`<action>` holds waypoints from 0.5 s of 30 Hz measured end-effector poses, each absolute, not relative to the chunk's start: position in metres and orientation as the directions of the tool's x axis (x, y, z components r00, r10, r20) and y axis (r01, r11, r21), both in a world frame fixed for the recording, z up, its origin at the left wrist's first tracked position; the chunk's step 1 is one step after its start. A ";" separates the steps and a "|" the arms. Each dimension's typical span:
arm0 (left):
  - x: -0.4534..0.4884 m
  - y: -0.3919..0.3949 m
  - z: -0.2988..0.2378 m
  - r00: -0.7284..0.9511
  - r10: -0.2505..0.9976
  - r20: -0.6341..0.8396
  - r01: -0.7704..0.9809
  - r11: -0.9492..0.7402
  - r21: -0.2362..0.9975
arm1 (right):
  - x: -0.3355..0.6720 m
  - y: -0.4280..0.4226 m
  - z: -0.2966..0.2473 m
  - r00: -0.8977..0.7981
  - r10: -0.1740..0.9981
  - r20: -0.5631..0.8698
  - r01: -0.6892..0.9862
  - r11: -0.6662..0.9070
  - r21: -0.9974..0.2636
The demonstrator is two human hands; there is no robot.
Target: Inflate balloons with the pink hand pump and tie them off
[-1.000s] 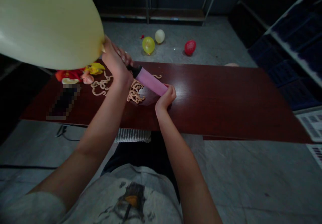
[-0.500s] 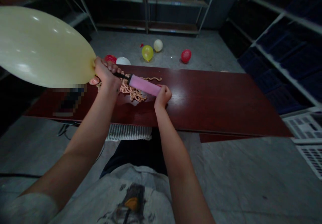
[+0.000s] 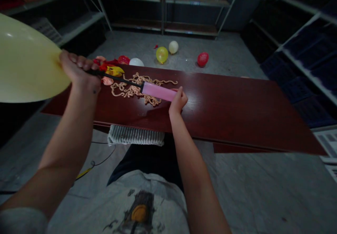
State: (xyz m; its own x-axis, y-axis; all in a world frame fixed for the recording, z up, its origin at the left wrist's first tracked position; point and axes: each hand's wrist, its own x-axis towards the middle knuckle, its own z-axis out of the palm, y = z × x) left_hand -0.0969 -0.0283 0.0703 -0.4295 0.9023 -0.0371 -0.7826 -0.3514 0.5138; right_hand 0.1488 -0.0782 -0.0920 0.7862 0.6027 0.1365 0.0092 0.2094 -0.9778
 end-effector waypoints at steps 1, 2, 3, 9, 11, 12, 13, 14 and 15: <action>-0.100 -0.029 0.074 -0.444 0.896 -0.020 -0.764 -0.366 0.531 | 0.148 -0.079 -0.091 0.779 0.612 0.134 0.006 0.206 -0.978; -0.100 -0.029 0.078 -0.461 0.887 0.008 -0.737 -0.388 0.553 | 0.148 -0.079 -0.091 0.772 0.622 0.133 0.003 0.206 -0.979; -0.099 -0.030 0.081 -0.477 0.878 0.040 -0.707 -0.411 0.576 | 0.147 -0.079 -0.091 0.767 0.628 0.132 -0.002 0.209 -0.978; -0.055 -0.016 0.097 -0.490 0.843 0.224 -0.572 -0.504 0.647 | 0.154 -0.078 -0.097 0.805 0.584 0.100 -0.029 0.207 -0.978; -0.033 -0.010 0.100 -0.441 0.854 0.275 -0.569 -0.503 0.650 | 0.156 -0.078 -0.099 0.798 0.597 0.084 -0.051 0.206 -0.977; -0.020 -0.009 0.101 -0.411 0.864 0.291 -0.573 -0.493 0.655 | 0.156 -0.078 -0.099 0.796 0.601 0.073 -0.068 0.209 -0.976; -0.006 -0.008 0.100 -0.387 0.881 0.271 -0.581 -0.462 0.670 | 0.156 -0.078 -0.099 0.800 0.598 0.059 -0.088 0.213 -0.973; 0.008 -0.008 0.098 -0.370 0.893 0.257 -0.582 -0.438 0.685 | 0.156 -0.079 -0.098 0.807 0.589 0.041 -0.111 0.218 -0.970; 0.023 -0.009 0.095 -0.380 0.900 0.212 -0.585 -0.412 0.699 | 0.156 -0.079 -0.097 0.815 0.580 0.020 -0.135 0.224 -0.965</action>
